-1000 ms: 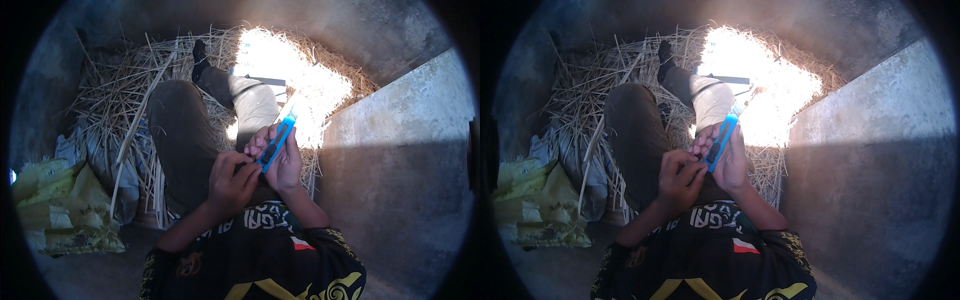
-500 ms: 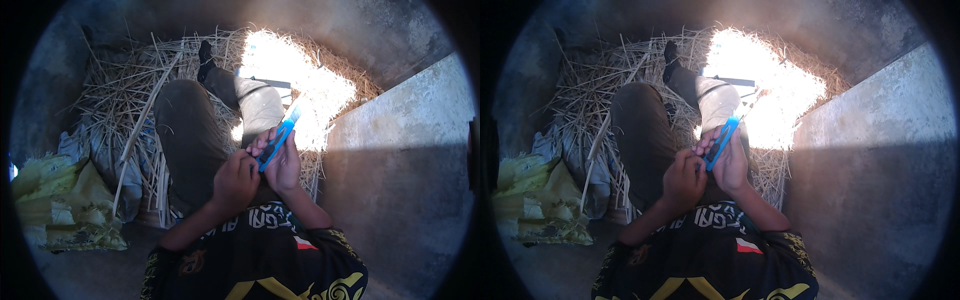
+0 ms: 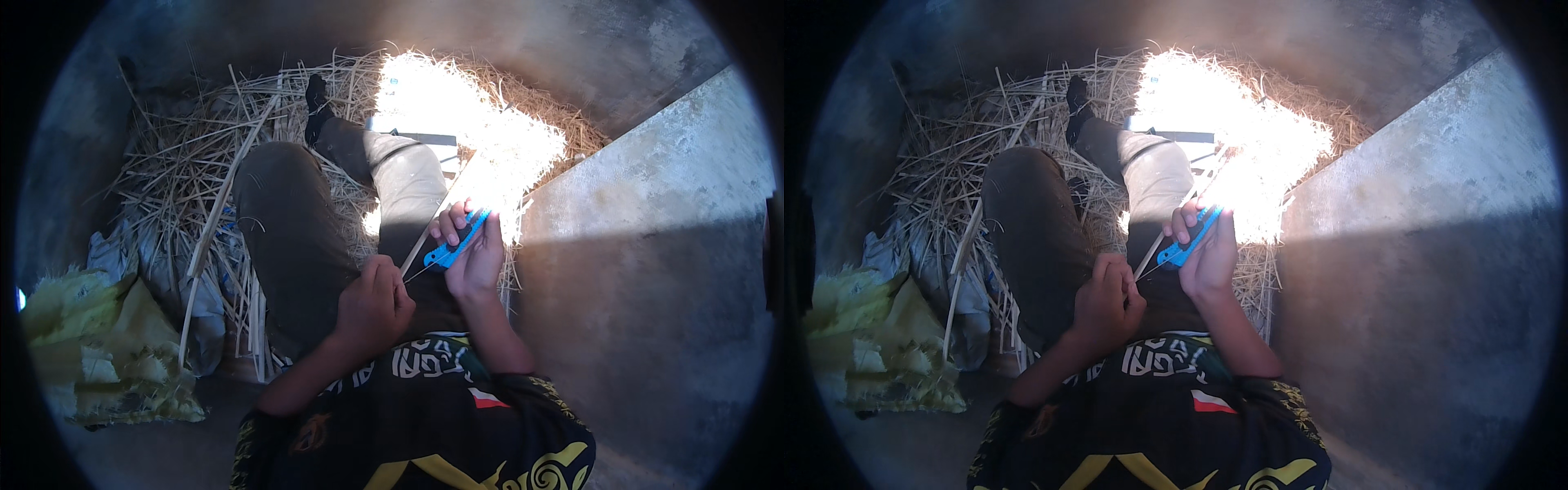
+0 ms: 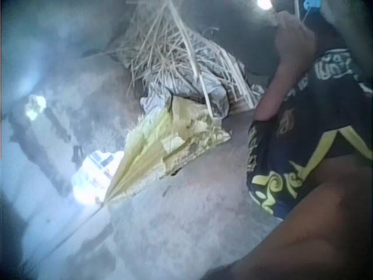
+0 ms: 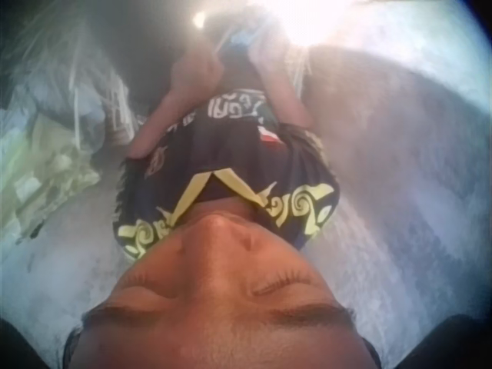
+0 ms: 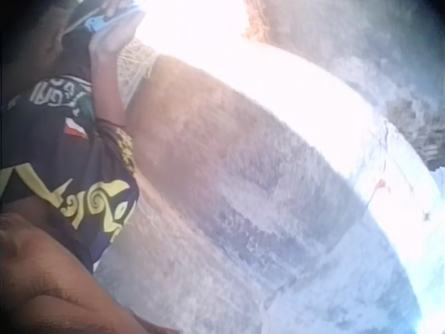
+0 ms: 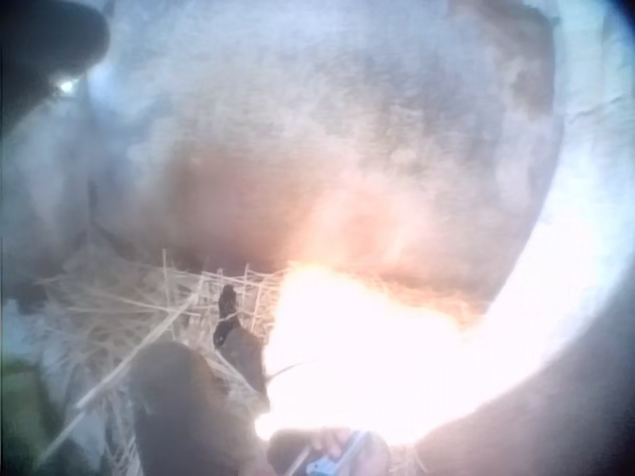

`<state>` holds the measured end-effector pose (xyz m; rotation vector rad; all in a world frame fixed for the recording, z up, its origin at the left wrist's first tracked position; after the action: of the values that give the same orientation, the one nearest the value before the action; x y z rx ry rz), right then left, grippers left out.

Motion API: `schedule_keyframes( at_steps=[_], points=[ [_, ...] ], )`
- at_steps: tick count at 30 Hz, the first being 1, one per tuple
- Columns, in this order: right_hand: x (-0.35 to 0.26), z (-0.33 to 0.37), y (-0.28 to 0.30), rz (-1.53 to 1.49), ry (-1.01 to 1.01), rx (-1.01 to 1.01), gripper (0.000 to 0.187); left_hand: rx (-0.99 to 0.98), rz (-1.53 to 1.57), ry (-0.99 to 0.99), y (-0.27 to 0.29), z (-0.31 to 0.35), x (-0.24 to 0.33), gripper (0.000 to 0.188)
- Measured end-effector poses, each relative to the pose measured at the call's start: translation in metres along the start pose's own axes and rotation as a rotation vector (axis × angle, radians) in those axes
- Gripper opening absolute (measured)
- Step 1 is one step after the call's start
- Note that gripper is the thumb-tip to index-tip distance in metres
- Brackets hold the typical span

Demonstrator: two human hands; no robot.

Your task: The person sits on a bed of straw and uses a utility knife to sharpen a thin wooden stick. They hold the stick with one hand and scrape the blade along its length to create a point, repeating the motion along the stick's surface.

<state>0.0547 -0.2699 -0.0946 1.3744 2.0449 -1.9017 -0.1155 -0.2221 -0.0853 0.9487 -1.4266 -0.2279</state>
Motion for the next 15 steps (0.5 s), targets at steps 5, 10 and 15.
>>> schedule_keyframes(
  at_steps=[5, 10, 15],
  points=[
    [-0.01, 0.0, 0.009, 0.001, -0.019, 0.073, 0.041, 0.24, 0.268, 0.005, 0.006, 0.002, -0.02, 0.006],
    [-0.022, -0.003, 0.014, -0.051, -0.065, 0.15, 0.034, 0.397, 0.895, 0.025, 0.005, 0.01, -0.03, 0.014],
    [-0.023, 0.003, 0.029, -0.011, -0.262, 0.052, 0.026, 0.497, 1.131, -0.071, 0.014, 0.011, -0.023, 0.019]
  ],
)
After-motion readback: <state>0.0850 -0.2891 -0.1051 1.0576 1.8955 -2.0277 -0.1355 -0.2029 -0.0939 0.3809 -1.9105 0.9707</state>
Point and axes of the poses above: each hand's wrist, its own z-axis away from the middle knuckle, its own y-axis out of the back of the hand, x = y × z, the point moved 4 cm from there along -z, towards the middle knuckle, and after that the axes turned 15 degrees about -x, right-handed, at the moved point
